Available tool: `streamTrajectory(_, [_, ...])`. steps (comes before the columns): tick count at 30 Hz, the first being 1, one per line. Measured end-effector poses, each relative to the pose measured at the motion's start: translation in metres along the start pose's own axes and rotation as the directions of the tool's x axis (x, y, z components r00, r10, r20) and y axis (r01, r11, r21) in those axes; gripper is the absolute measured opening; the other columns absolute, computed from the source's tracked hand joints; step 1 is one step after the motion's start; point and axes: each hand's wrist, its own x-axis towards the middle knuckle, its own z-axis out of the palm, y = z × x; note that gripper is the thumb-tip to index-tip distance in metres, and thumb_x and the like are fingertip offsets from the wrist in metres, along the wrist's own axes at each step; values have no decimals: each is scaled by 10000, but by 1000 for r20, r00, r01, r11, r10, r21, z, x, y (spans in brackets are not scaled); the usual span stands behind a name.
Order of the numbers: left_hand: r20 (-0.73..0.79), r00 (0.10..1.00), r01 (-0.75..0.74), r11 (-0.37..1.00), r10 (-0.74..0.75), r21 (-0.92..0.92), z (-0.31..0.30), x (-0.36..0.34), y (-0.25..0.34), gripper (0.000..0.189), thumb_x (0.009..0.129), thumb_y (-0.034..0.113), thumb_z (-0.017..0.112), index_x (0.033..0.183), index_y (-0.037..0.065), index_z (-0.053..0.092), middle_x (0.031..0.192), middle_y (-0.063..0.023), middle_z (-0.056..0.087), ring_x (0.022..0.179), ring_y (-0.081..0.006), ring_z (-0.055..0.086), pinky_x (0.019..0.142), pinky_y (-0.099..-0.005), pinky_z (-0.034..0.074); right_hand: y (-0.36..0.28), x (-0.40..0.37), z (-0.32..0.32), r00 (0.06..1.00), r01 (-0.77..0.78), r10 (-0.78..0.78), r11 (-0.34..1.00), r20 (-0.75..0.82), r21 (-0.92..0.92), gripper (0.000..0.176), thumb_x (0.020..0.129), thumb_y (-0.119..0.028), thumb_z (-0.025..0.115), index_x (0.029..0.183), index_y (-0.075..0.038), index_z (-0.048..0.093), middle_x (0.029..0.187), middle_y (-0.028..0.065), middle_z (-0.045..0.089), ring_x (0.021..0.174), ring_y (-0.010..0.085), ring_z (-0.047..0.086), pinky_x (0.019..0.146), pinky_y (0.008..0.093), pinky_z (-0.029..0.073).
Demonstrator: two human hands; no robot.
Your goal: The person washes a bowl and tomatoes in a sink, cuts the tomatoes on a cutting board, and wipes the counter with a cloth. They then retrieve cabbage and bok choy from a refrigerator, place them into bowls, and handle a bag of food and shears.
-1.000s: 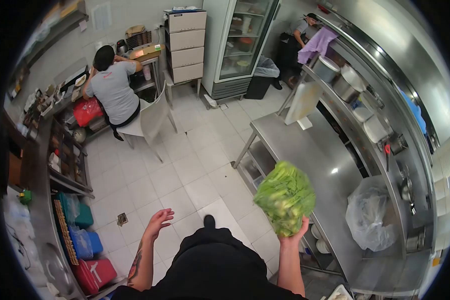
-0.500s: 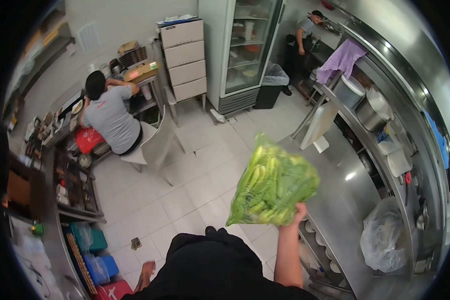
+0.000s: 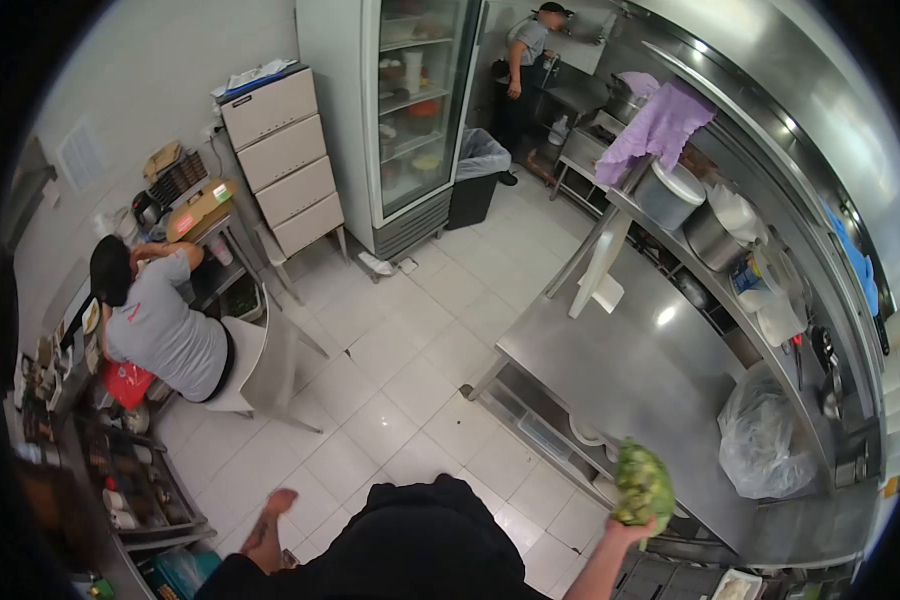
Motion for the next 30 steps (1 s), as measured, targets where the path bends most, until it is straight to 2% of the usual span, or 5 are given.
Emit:
streamTrajectory(2, [-153,873,359,823,-462,-441,-123,32,49,416,939,398,590,1076,33,737,1092,-187,732,1067,-348,685,943,-440,527,-32,48,16,993,111,-113,991,21,73,649,890,-514,526,1404,-119,553,1385,100,593,1248,289,584,1003,445,504])
streamTrajectory(12, [-214,954,119,922,-208,-368,-269,186,159,391,952,350,659,1171,30,707,1070,-160,747,1014,-273,708,913,-379,541,-53,241,24,854,80,-320,860,-410,-505,708,870,-660,618,1290,-94,552,1108,113,620,902,264,587,675,403,462])
streamTrajectory(15, [-28,997,45,884,-66,-464,-265,211,212,374,967,327,656,1184,25,704,1070,-140,751,986,-258,707,906,-373,542,52,229,9,785,520,-616,599,64,-609,330,966,-398,675,991,-84,577,747,31,550,566,173,502,466,329,429])
streamTrajectory(23, [-105,941,-338,864,323,-373,-446,505,218,329,994,266,641,1194,9,684,1053,-130,745,956,-221,691,897,-371,541,333,-54,214,673,385,511,376,535,-843,202,1009,-174,624,1056,7,701,738,82,687,604,136,651,542,261,537])
streamTrajectory(30, [-366,684,-679,734,631,-4,-810,690,442,513,984,367,617,1343,3,569,1194,-211,686,1032,-335,682,896,-430,524,446,-81,355,619,547,596,138,510,-825,234,983,-223,676,947,0,739,636,32,667,580,95,640,539,260,500])
